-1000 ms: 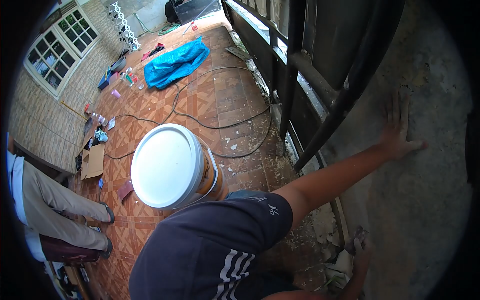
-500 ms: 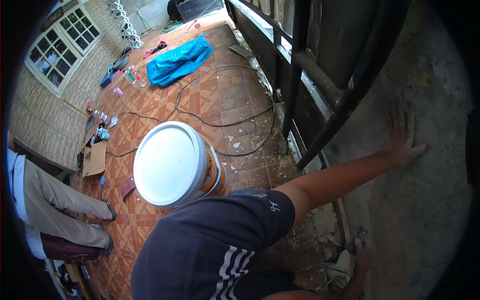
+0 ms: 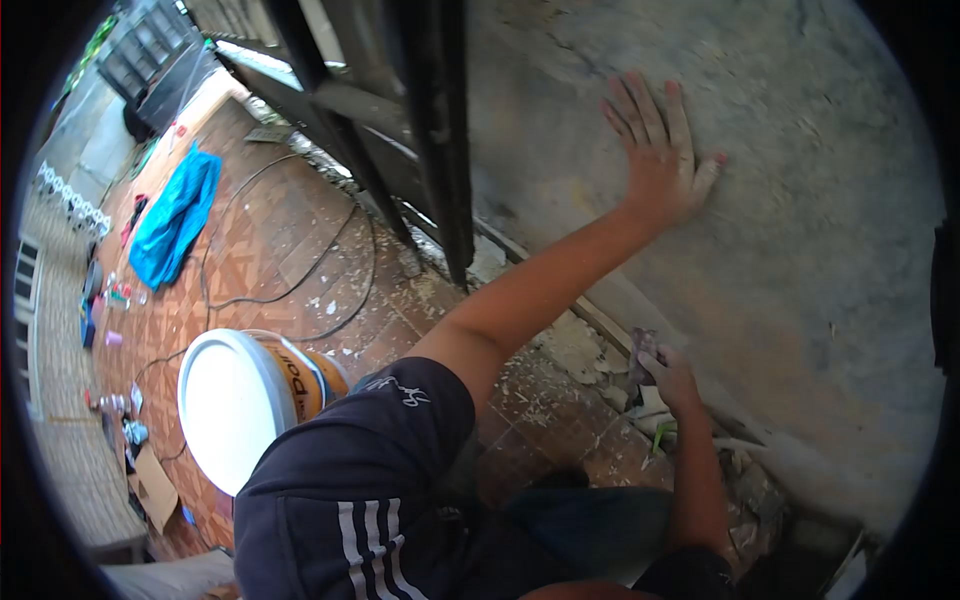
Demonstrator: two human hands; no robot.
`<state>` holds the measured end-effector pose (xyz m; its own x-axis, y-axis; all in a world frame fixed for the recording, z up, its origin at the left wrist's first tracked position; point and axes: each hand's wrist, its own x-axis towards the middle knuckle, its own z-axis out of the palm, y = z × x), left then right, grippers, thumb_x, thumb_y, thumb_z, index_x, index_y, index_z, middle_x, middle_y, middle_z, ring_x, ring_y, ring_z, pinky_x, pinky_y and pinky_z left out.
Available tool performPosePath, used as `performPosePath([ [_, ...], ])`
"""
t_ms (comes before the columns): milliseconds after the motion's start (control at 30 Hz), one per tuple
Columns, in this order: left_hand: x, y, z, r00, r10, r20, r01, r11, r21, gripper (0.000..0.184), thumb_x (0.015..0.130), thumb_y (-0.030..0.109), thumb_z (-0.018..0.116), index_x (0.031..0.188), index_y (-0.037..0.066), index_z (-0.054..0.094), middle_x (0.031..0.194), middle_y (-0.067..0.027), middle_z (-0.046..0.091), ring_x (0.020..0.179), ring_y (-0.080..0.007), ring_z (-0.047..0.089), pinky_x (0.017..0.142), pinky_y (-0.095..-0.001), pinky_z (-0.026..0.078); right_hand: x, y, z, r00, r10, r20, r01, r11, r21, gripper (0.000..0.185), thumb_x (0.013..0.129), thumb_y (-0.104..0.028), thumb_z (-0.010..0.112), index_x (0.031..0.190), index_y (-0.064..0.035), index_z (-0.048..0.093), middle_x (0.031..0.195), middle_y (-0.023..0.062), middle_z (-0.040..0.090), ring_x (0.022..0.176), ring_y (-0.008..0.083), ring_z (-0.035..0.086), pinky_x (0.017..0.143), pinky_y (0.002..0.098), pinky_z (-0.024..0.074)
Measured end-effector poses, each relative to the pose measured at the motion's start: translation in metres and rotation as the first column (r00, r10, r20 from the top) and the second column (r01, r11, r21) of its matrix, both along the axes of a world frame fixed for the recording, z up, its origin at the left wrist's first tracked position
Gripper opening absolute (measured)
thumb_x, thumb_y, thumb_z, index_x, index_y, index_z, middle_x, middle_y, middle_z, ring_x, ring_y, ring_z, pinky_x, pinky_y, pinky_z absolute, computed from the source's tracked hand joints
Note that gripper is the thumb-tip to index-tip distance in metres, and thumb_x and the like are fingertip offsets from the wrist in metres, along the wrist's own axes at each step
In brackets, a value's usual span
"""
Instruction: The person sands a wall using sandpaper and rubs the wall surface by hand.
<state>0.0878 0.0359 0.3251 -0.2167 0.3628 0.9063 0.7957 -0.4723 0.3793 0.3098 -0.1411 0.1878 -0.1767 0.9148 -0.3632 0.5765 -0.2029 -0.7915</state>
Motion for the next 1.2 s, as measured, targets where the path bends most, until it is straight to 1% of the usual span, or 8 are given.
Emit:
performPosePath([
  [300,0.05,0.002,-0.015,0.992,0.036,-0.121,-0.011,0.98,0.196,0.083,0.095,0.053,0.043,0.152,-0.003,0.02,0.156,-0.0332,0.003,0.143,-0.0547,-0.005,0.107,-0.0706,-0.008,0.023,-0.013,0.005,0.998,-0.036,-0.046,0.032,0.995,-0.091,0.033,0.086,-0.026,0.066,0.103,0.0024,0.067,0.088,0.0125,0.07,0.078,0.0181,0.064,0.075,0.034,0.0495],
  [367,0.054,-0.003,-0.015,0.983,0.029,-0.179,0.003,0.984,0.177,0.078,0.095,0.054,0.042,0.152,0.004,0.025,0.156,-0.0329,0.006,0.144,-0.0543,-0.002,0.107,-0.0709,-0.007,0.032,-0.014,0.001,0.999,0.007,0.039,-0.006,1.0,-0.028,0.033,0.086,-0.026,0.066,0.102,0.0029,0.067,0.088,0.0129,0.07,0.077,0.0181,0.063,0.074,0.0339,0.0495],
  [600,0.1,-0.019,-0.02,0.933,-0.014,-0.36,0.094,0.974,0.204,0.058,0.094,0.059,0.042,0.147,0.036,0.04,0.16,-0.0209,0.013,0.147,-0.0455,0.003,0.11,-0.0683,-0.008,0.039,-0.012,-0.011,0.994,-0.024,-0.106,0.017,0.998,-0.066,0.031,0.087,-0.025,0.064,0.099,0.0038,0.066,0.083,0.0119,0.067,0.073,0.0174,0.059,0.072,0.0333,0.048],
  [700,0.093,-0.014,-0.023,0.893,0.072,-0.445,0.07,0.953,0.295,0.056,0.092,0.061,0.043,0.143,0.039,0.045,0.16,-0.0146,0.018,0.148,-0.0402,0.006,0.114,-0.0629,-0.008,0.038,-0.011,-0.009,0.998,0.023,-0.055,-0.024,0.999,-0.022,0.029,0.088,-0.024,0.064,0.096,0.0041,0.065,0.08,0.0096,0.065,0.071,0.016,0.056,0.07,0.0332,0.0469],
  [900,0.088,-0.011,-0.022,0.944,0.022,-0.33,0.069,0.962,0.264,0.055,0.093,0.059,0.043,0.14,0.032,0.052,0.16,-0.0149,0.019,0.149,-0.037,0.006,0.118,-0.0527,-0.006,0.041,-0.013,0.012,0.999,0.011,-0.053,-0.012,1.0,-0.02,0.024,0.093,-0.017,0.062,0.106,0.0031,0.063,0.09,0.0029,0.064,0.077,0.0089,0.057,0.072,0.0267,0.0486],
  [1000,0.075,-0.011,-0.014,0.98,0.04,-0.195,0.003,0.977,0.212,0.067,0.095,0.058,0.041,0.147,0.015,0.043,0.161,-0.0194,0.011,0.149,-0.0383,-0.001,0.118,-0.051,-0.006,0.048,-0.014,0.009,0.993,-0.017,-0.118,0.01,0.998,-0.058,0.023,0.093,-0.017,0.062,0.104,0.0023,0.063,0.09,0.0029,0.065,0.075,0.0093,0.059,0.07,0.0275,0.0504],
  [1100,0.052,-0.016,-0.003,0.966,0.236,-0.109,-0.237,0.972,0.003,0.082,0.092,0.064,0.041,0.153,0.01,0.027,0.158,-0.022,0.021,0.145,-0.0397,0.019,0.118,-0.0518,0.013,0.045,-0.021,0.023,0.979,-0.041,-0.202,0.036,0.999,-0.029,0.022,0.094,-0.018,0.062,0.104,0.0013,0.064,0.089,0.0027,0.065,0.074,0.01,0.061,0.069,0.0283,0.052],
  [1200,0.037,0.003,-0.006,0.988,0.083,0.127,-0.095,0.992,0.086,0.079,0.097,0.055,0.037,0.152,0.0,0.021,0.159,-0.0272,-0.001,0.148,-0.041,-0.008,0.118,-0.0501,-0.007,0.051,-0.022,0.014,0.997,-0.005,-0.078,0.005,1.0,0.002,0.021,0.093,-0.018,0.062,0.104,0.0008,0.064,0.088,0.0021,0.065,0.075,0.0104,0.061,0.07,0.0279,0.0517],
])
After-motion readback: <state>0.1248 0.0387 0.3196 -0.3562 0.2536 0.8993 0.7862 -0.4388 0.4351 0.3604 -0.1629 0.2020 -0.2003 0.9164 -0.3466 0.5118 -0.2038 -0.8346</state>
